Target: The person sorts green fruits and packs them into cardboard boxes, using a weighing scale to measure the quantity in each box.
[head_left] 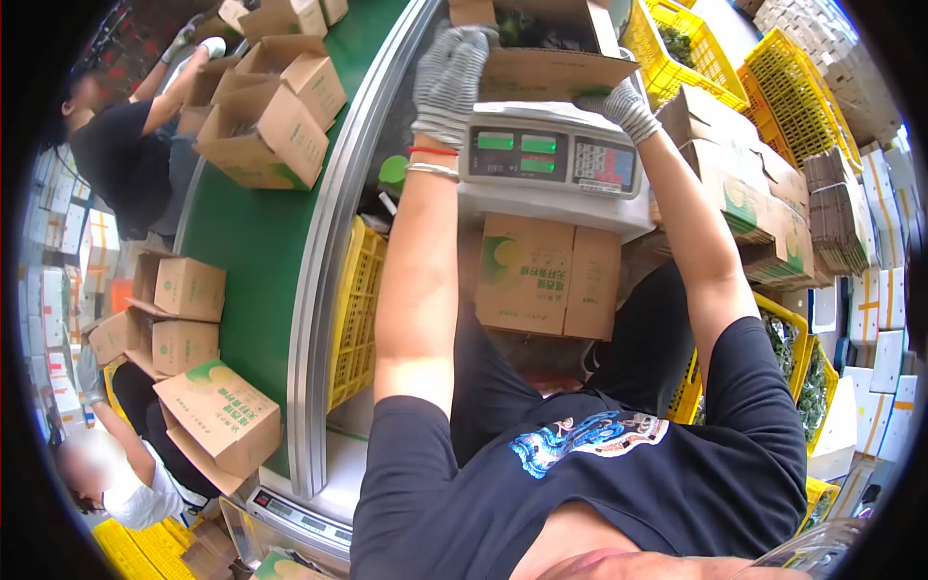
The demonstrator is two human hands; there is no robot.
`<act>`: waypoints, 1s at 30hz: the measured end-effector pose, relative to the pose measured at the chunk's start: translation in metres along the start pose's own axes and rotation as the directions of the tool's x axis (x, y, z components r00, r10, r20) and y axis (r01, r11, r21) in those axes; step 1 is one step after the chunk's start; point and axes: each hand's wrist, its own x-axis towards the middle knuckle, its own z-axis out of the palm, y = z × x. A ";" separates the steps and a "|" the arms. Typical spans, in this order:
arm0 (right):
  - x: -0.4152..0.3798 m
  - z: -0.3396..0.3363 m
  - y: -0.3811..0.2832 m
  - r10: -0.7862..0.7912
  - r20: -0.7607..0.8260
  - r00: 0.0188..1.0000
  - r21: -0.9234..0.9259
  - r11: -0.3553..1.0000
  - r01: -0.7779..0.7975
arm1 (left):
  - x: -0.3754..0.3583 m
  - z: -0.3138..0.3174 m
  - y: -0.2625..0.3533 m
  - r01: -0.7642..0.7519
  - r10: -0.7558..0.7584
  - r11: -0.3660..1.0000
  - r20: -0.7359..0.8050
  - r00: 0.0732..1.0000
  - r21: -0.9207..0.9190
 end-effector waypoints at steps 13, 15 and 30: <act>-0.131 0.000 -0.034 0.211 -0.388 0.897 0.318 0.944 -0.084 | -0.003 0.026 0.002 0.212 -0.215 0.977 -0.163 0.963 -0.034; -0.134 -0.007 -0.038 0.309 -0.315 0.897 0.399 0.901 -0.170 | -0.006 0.007 -0.003 0.141 -0.141 0.990 -0.190 0.972 -0.012; -0.128 -0.008 -0.056 0.082 -0.287 0.954 0.269 0.963 -0.002 | -0.011 0.010 0.013 0.096 -0.093 0.906 -0.028 0.995 0.411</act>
